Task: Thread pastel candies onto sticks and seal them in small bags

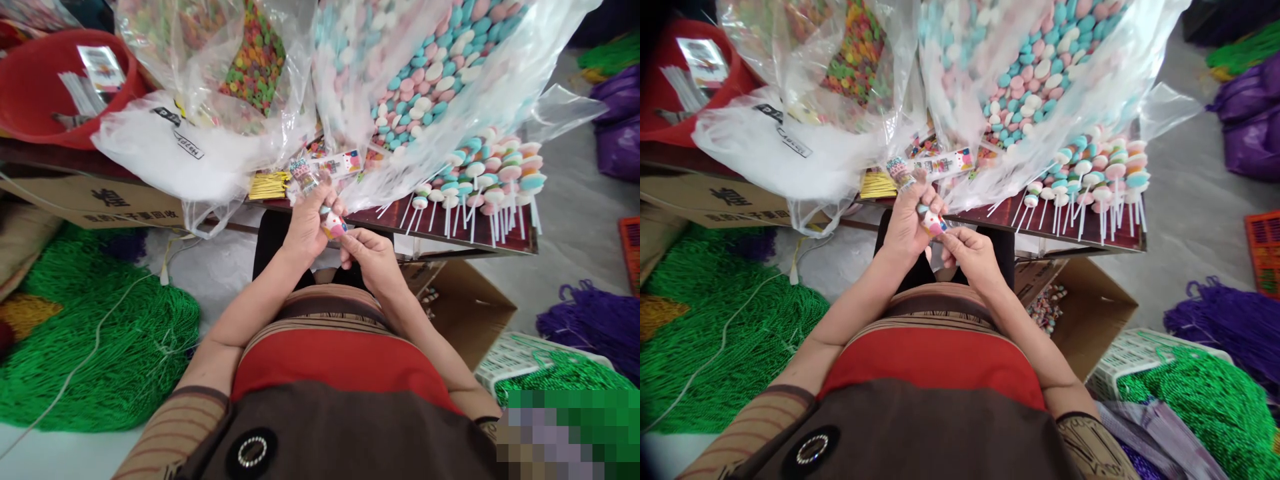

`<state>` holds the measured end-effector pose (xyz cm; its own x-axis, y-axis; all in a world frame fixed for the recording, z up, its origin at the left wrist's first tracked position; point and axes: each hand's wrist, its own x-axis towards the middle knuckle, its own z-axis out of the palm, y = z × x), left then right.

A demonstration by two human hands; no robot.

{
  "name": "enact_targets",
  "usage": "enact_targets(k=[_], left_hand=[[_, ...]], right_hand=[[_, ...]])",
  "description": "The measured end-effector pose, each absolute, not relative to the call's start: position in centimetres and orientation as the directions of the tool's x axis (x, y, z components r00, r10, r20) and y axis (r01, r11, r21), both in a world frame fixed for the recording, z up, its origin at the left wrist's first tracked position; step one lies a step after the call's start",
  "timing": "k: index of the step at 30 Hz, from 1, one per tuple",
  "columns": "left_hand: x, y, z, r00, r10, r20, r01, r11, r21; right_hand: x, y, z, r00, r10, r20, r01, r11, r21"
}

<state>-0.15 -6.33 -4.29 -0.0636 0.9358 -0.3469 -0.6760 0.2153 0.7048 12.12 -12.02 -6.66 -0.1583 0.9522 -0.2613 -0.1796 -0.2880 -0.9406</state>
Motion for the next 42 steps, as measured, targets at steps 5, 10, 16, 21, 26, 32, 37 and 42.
enact_targets(k=[5,10,16,21,26,32,37,42], left_hand=[[0.4,-7.3,-4.7,0.016,0.951,-0.308,-0.655,0.243,0.716],[0.8,-7.0,-5.3,0.017,0.943,-0.333,-0.669,0.259,0.697],[2.0,-7.3,-5.4,0.041,0.927,-0.372,-0.736,0.28,0.617],[2.0,-7.1,-5.7,-0.012,0.915,-0.404,-0.742,0.262,0.617],[2.0,-7.0,-5.9,0.011,0.911,-0.413,-0.742,0.284,0.607],[2.5,-7.2,-6.2,-0.023,0.886,-0.463,-0.764,0.283,0.579],[1.9,-6.9,-6.4,-0.06,0.912,-0.405,-0.744,0.229,0.628],[1.2,-6.7,-6.0,0.041,0.941,-0.335,-0.67,0.275,0.69]], right_hand=[[11.2,-11.9,-7.6,-0.129,0.965,-0.23,-0.142,-0.247,-0.958],[12.5,-11.7,-8.6,0.064,0.995,0.076,0.38,0.046,-0.924],[12.9,-11.1,-9.3,-0.033,0.942,0.334,0.638,0.277,-0.718],[12.5,-10.6,-9.2,-0.056,0.899,0.434,0.674,0.354,-0.648],[12.7,-10.1,-9.7,-0.03,0.838,0.544,0.7,0.407,-0.588],[12.8,-9.7,-10.4,-0.03,0.881,0.471,0.716,0.348,-0.605],[13.1,-10.6,-9.1,0.04,0.989,0.139,0.496,0.101,-0.862],[13.2,-11.2,-7.7,-0.183,0.952,-0.244,0.002,-0.247,-0.969]])
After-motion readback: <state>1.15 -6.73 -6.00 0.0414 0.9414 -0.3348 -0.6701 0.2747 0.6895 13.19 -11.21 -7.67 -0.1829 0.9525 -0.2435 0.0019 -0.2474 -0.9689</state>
